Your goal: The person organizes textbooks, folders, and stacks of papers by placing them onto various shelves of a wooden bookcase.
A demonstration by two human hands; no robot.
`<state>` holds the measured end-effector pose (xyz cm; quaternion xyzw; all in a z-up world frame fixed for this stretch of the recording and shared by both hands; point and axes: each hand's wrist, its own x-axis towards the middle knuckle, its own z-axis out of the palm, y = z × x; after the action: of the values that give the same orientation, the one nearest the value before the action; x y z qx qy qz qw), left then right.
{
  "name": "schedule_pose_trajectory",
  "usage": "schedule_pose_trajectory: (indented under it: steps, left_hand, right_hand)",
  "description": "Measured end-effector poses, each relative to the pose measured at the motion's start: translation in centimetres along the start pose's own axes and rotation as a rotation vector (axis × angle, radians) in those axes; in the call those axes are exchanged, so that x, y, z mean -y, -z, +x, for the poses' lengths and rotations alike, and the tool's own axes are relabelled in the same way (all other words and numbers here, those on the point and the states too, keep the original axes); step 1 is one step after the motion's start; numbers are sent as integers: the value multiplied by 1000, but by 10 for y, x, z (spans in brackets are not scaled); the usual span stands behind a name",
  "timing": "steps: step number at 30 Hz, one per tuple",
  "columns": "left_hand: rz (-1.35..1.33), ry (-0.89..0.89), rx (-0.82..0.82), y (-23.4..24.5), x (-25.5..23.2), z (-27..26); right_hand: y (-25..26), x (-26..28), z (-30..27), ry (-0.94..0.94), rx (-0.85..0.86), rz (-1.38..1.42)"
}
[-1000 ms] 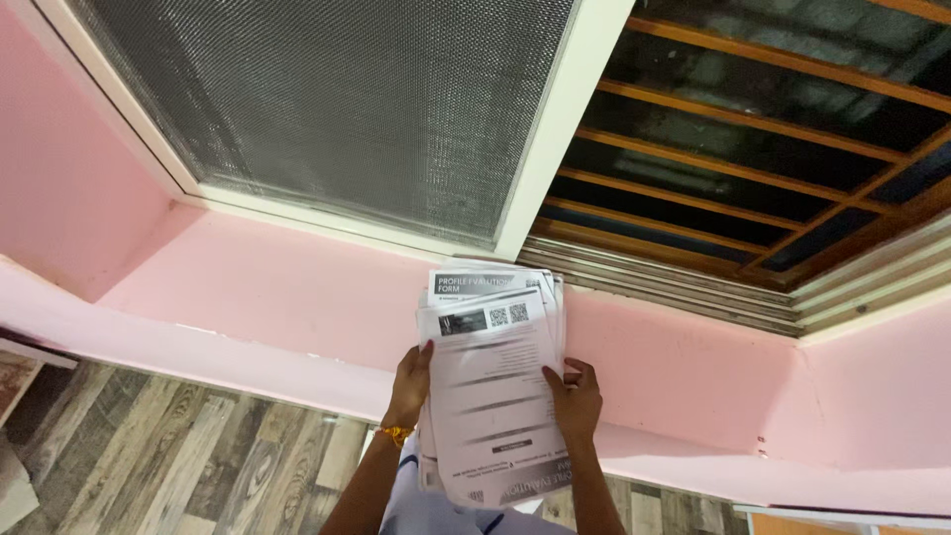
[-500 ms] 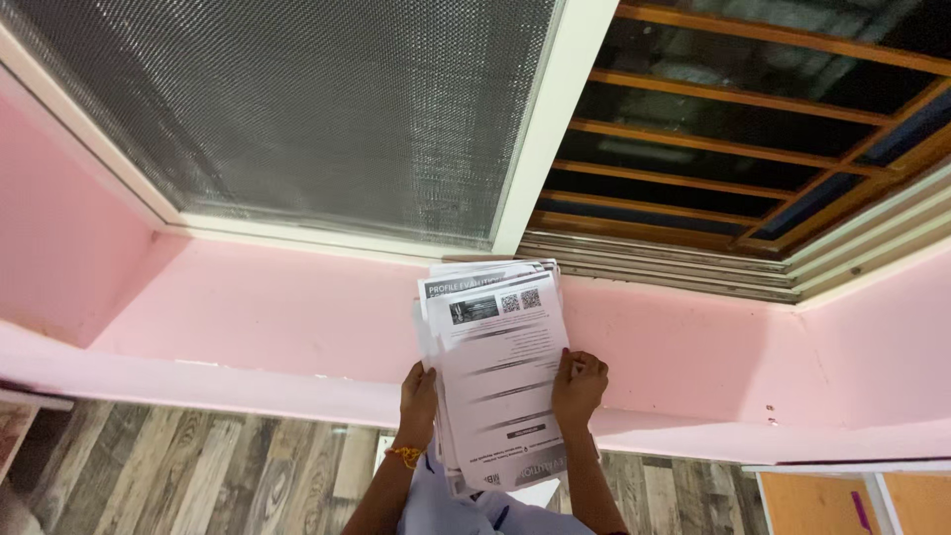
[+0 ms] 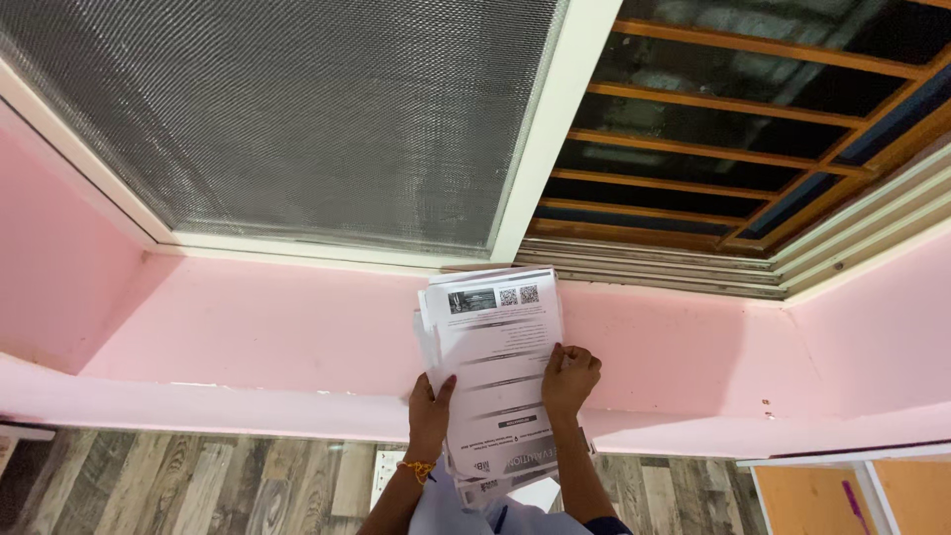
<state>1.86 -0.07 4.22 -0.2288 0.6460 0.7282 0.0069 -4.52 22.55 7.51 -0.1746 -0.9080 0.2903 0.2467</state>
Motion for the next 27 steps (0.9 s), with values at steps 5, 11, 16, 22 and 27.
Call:
schedule_pose_trajectory:
  steps: [5, 11, 16, 22, 27]
  left_hand:
    - [60, -33, -14, -1, -9, -8]
    - [-53, -61, 9, -1, -26, -11]
    - [-27, 10, 4, 0, -26, -13]
    - [-13, 10, 5, 1, -15, -7]
    - [-42, -77, 22, 2, -21, -11]
  right_hand:
    - [37, 56, 7, -80, 82, -138]
    - [8, 111, 60, 676, 432, 22]
    - [-34, 161, 98, 860, 764, -249]
    - [-40, 172, 116, 890, 856, -414]
    - [-56, 163, 116, 910, 880, -442]
